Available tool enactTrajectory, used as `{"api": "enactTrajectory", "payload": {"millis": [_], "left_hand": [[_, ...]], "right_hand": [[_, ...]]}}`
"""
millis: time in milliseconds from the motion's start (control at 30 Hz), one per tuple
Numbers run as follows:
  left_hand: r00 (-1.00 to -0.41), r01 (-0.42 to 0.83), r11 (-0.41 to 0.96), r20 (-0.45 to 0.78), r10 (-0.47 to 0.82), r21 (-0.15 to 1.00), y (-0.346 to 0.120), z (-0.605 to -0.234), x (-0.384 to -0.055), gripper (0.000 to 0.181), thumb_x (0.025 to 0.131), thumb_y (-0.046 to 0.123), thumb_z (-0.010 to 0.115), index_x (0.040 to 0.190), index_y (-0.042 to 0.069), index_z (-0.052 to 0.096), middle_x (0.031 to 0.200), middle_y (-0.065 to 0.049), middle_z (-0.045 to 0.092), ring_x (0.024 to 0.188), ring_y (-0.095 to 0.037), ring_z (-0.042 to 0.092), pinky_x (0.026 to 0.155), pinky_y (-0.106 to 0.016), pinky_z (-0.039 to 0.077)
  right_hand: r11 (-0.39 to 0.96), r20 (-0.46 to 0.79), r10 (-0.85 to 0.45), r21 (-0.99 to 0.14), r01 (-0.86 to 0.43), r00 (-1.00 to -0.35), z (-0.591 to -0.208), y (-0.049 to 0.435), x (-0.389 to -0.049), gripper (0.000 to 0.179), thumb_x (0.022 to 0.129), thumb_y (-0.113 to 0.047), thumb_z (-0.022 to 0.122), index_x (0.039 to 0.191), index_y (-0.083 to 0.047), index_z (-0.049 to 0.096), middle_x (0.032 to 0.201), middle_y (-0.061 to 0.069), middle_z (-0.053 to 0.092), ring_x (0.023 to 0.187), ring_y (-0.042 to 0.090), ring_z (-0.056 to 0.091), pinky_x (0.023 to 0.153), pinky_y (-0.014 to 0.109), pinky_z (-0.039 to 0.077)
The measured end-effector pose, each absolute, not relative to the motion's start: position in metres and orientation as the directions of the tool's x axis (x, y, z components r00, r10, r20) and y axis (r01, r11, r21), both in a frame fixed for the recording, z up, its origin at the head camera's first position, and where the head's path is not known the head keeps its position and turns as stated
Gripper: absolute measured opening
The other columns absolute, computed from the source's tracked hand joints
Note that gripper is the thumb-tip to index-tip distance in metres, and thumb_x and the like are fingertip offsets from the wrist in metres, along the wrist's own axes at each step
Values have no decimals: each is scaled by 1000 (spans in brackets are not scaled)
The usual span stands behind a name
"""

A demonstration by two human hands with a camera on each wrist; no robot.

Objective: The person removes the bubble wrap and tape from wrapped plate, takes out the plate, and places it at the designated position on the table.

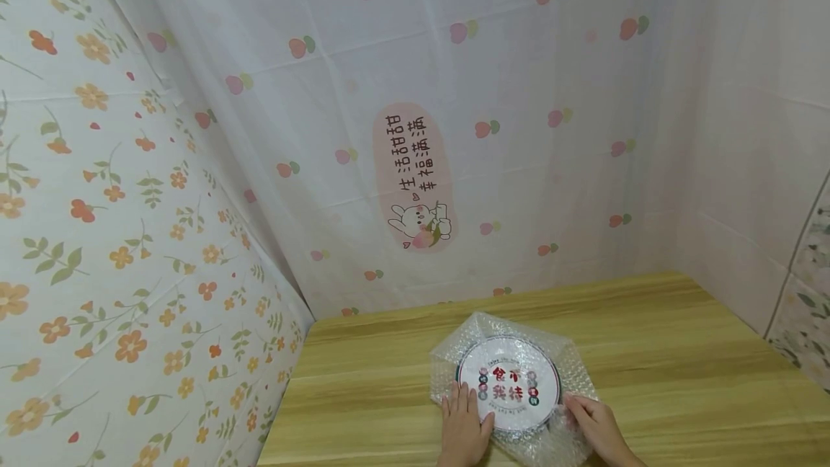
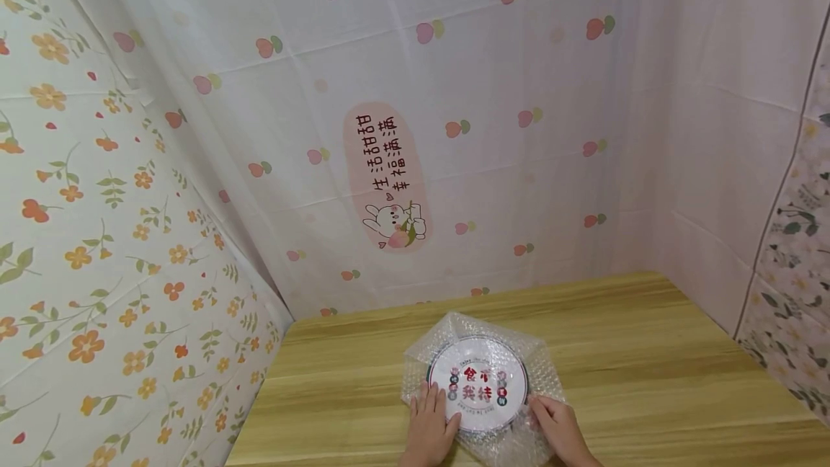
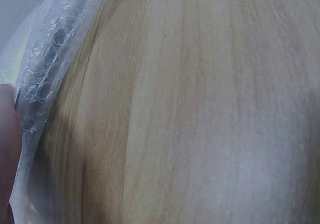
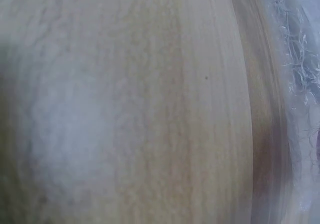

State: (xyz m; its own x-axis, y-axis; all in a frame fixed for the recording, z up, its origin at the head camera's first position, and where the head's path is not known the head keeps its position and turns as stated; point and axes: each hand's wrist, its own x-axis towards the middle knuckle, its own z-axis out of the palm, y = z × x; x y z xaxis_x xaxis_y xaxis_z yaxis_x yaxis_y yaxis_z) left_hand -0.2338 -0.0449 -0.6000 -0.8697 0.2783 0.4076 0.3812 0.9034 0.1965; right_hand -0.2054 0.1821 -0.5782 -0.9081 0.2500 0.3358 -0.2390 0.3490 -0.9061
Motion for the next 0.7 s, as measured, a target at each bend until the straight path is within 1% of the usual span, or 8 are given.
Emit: {"api": "enactTrajectory", "payload": {"millis": [100,167,367,600,700], "left_hand": [[-897,357,914,346,276,195,-44,-597,-234,57,90,43,40,119,-5,51,128,-19,44,125,-34,31,96,-52,26],[-904,347,919,326,276,185,-44,-596,-234,57,90,44,39,120,-4,51,129,-18,43,125,-33,30,97,-51,26],[-896,350,923,347,279,161,-44,-598,-236,56,89,43,41,119,-3,52,128,-17,45,125,-33,32,96,-51,27],[-906,348,918,318,278,190,-45,-595,-234,57,90,43,40,120,-4,51,129,-18,44,125,-33,30,97,-52,25],[-903,349,918,328,276,189,-45,-594,-233,56,90,43,41,119,-4,52,128,-18,44,125,-33,31,97,-52,26]], "right_hand": [[342,326,251,-911,-232,-911,-578,182,-205,25,86,-1,52,61,-3,56,53,-6,45,48,4,42,44,23,37],[342,322,252,-912,-227,-913,-578,183,-204,27,86,-1,52,59,-3,55,52,-6,44,48,4,42,43,23,37],[331,316,250,-916,-226,-915,-579,184,-203,32,86,0,50,55,-6,48,50,-6,42,46,5,41,42,24,36],[307,310,238,-923,-232,-921,-579,185,-203,33,87,2,49,55,-4,48,50,-5,42,45,6,41,42,24,36],[300,316,230,-923,-242,-920,-579,186,-202,33,86,3,48,54,-4,47,50,-5,42,45,6,41,42,23,36]]}}
